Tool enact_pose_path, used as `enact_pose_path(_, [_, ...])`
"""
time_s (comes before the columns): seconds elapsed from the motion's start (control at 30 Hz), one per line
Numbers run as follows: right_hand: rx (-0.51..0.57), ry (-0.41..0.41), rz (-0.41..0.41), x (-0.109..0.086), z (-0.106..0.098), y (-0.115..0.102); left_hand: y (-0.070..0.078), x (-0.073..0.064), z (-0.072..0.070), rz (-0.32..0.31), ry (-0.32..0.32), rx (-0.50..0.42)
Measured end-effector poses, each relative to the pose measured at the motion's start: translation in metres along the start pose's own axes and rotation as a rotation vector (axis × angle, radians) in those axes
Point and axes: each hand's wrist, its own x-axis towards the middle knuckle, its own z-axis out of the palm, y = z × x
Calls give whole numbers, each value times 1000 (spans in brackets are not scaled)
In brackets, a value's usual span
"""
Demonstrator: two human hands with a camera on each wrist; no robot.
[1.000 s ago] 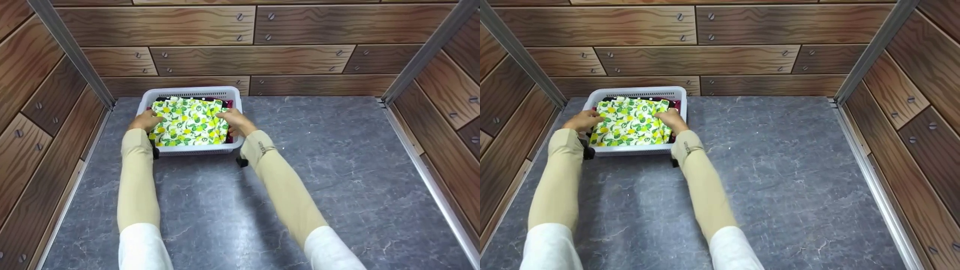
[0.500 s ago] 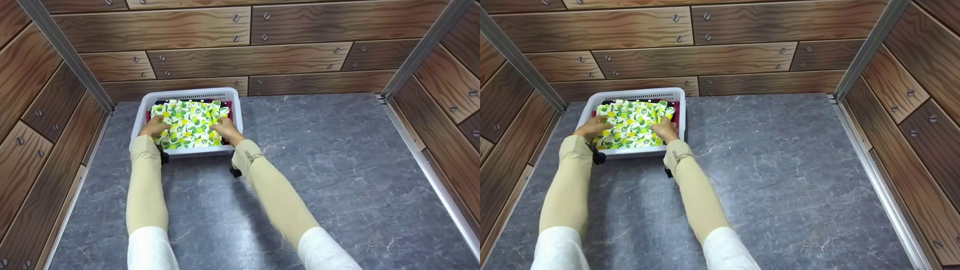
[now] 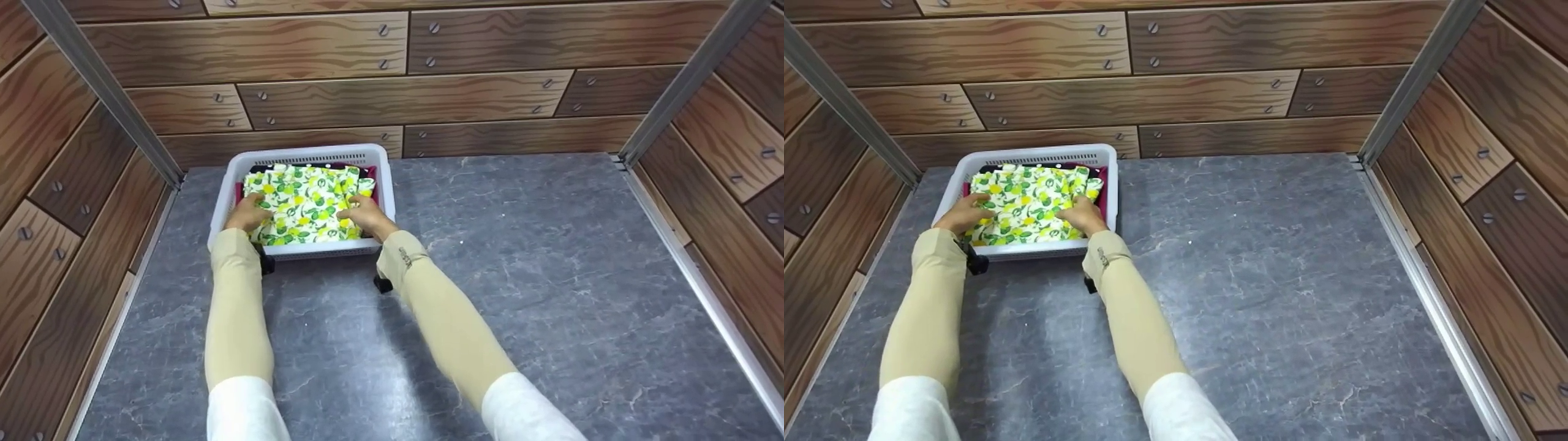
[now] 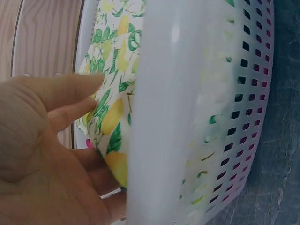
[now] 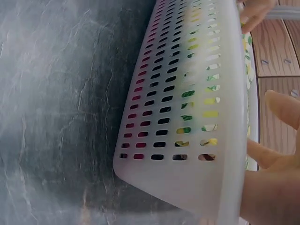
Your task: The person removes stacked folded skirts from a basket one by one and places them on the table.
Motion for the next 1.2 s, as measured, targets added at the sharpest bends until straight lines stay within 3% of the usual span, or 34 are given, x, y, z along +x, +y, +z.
enact_pose_path(0.13, [58, -47, -21, 1, 1, -1, -4, 0, -2, 37, 33, 16])
enact_pose_path(0.33, [30, -70, -41, 3, 0, -1, -4, 2, -1, 58, 37, 6])
enact_pose_path(0.47, [54, -70, -25, 5, 0, 2, 0, -1, 4, -13, 27, -41])
enact_pose_path(0.63, [112, -82, -20, 6, -1, 5, 5, -6, 9, -119, 78, -58])
enact_pose_path(0.87, [87, -67, -31, 8, -1, 9, 2, -4, 3, -39, 123, -19])
enact_pose_path(1.0, [74, -34, -46, 13, 3, 12, -4, -6, 1, -41, 135, -36])
enact_pose_path(1.2, [32, -29, -46, 17, 7, 13, -10, -2, 1, 9, 44, -88])
